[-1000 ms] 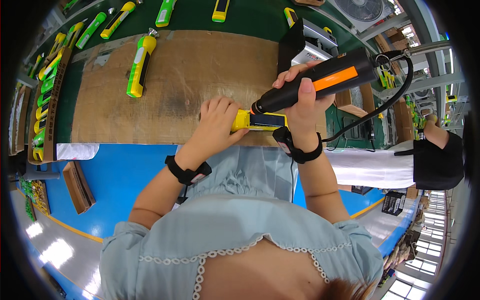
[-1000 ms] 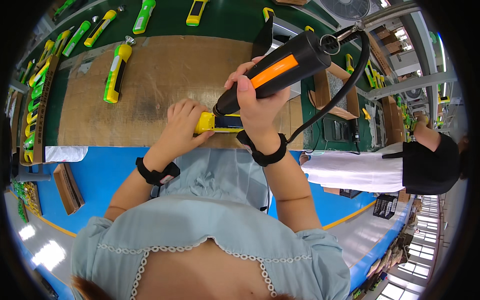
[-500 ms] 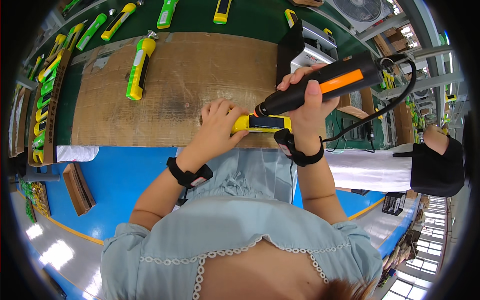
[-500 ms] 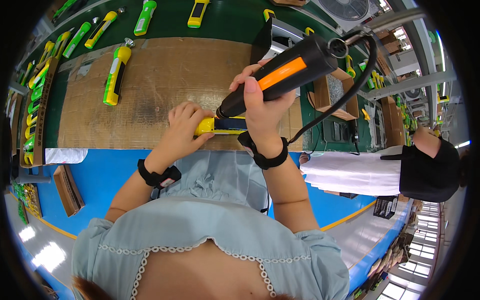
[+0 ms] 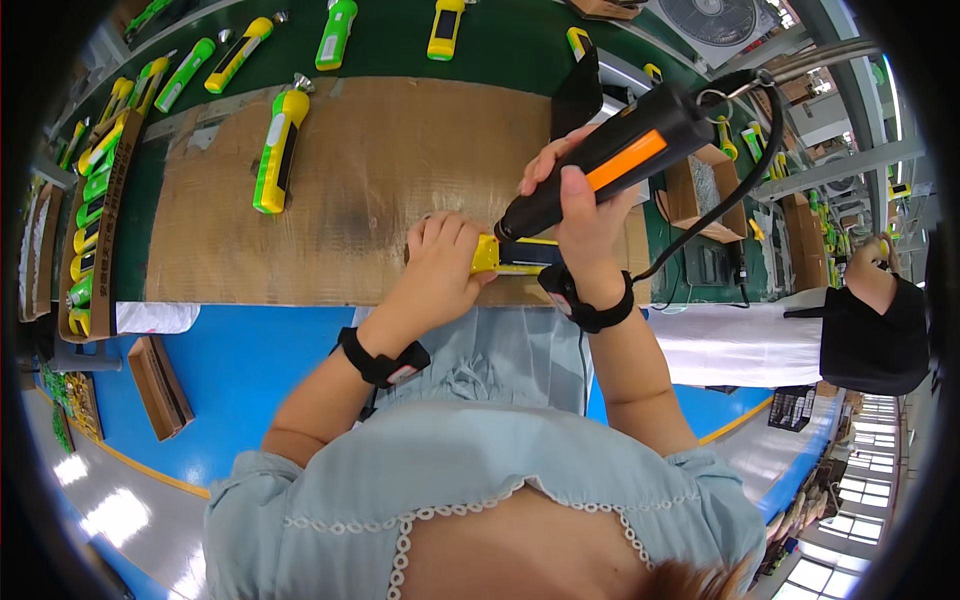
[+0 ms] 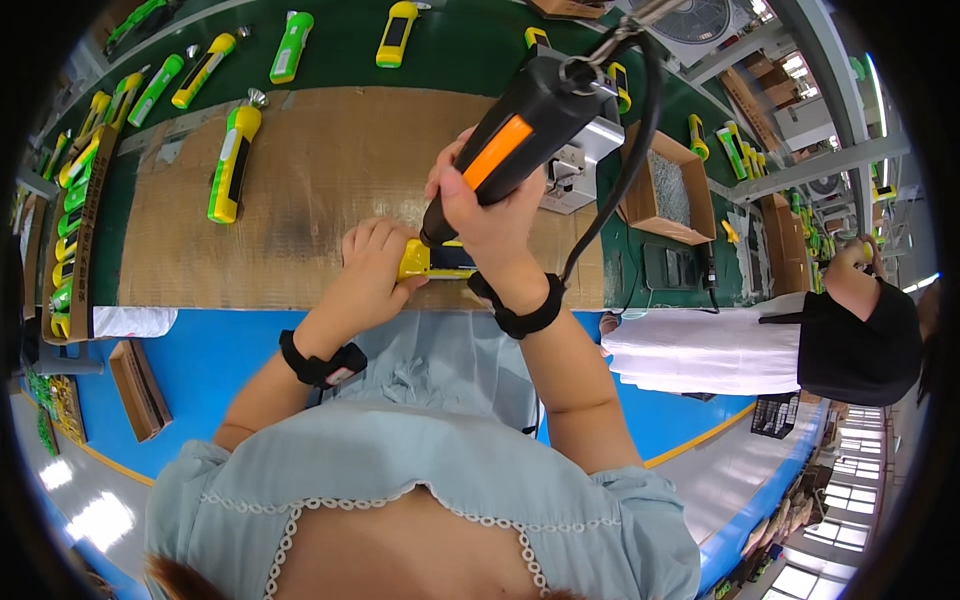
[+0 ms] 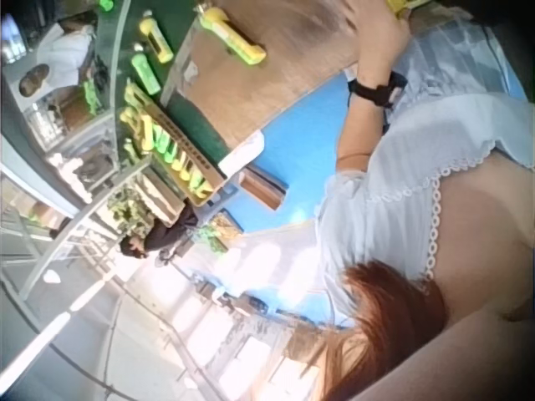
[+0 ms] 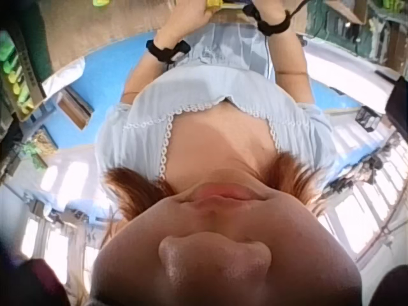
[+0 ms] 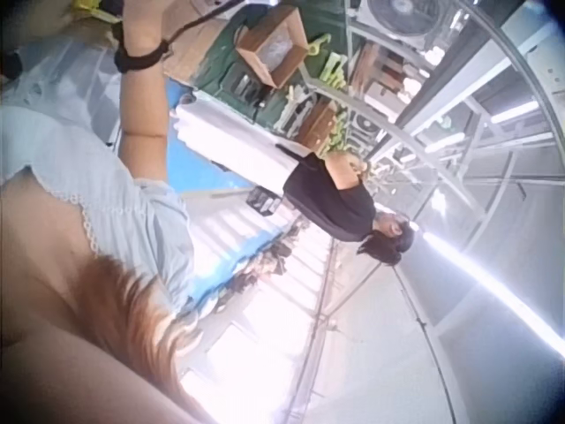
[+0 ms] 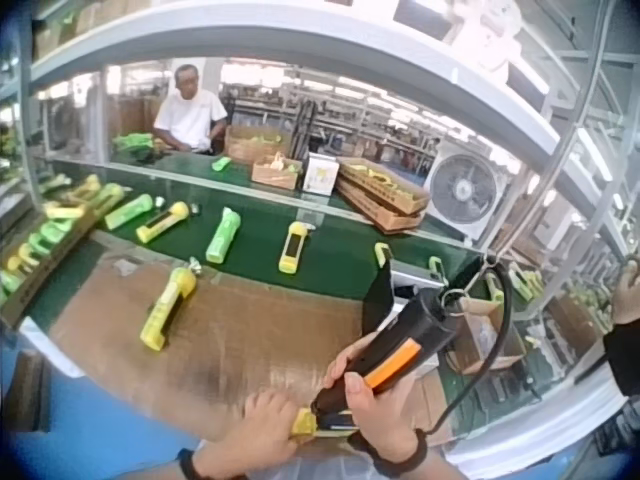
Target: Assembling flashlights by attaching components and using a powered screwdriver on an assembly line.
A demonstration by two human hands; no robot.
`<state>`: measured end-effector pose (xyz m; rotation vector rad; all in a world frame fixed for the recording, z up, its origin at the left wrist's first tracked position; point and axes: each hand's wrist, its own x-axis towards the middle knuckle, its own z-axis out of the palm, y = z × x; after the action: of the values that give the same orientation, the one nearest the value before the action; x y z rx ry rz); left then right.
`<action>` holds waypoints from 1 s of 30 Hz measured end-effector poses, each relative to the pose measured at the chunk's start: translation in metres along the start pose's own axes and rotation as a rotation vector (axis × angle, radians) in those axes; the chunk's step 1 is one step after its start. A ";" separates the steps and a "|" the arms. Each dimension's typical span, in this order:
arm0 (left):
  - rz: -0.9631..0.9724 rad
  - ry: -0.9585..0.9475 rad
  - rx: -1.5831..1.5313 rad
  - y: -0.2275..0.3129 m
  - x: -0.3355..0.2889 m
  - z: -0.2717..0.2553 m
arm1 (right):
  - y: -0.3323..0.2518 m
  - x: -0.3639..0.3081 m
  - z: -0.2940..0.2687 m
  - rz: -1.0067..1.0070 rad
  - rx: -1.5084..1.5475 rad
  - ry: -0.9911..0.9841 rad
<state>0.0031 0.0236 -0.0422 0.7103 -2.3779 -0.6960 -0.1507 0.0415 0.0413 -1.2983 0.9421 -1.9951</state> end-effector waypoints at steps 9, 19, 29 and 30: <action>0.067 -0.056 -0.023 -0.004 -0.009 -0.002 | 0.010 -0.004 -0.001 0.012 -0.135 -0.152; 0.072 -0.164 0.238 0.006 0.001 -0.018 | -0.010 0.009 -0.007 -0.010 0.039 -0.006; -0.121 -0.159 0.578 -0.005 0.017 -0.032 | -0.113 -0.060 -0.064 -0.029 -0.153 0.393; -0.071 -0.089 0.587 -0.017 0.047 -0.019 | -0.104 -0.065 -0.068 -0.020 -0.217 0.391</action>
<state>-0.0127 -0.0234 -0.0226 1.0193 -2.6691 -0.0370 -0.1991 0.1690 0.0722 -1.0427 1.3636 -2.2595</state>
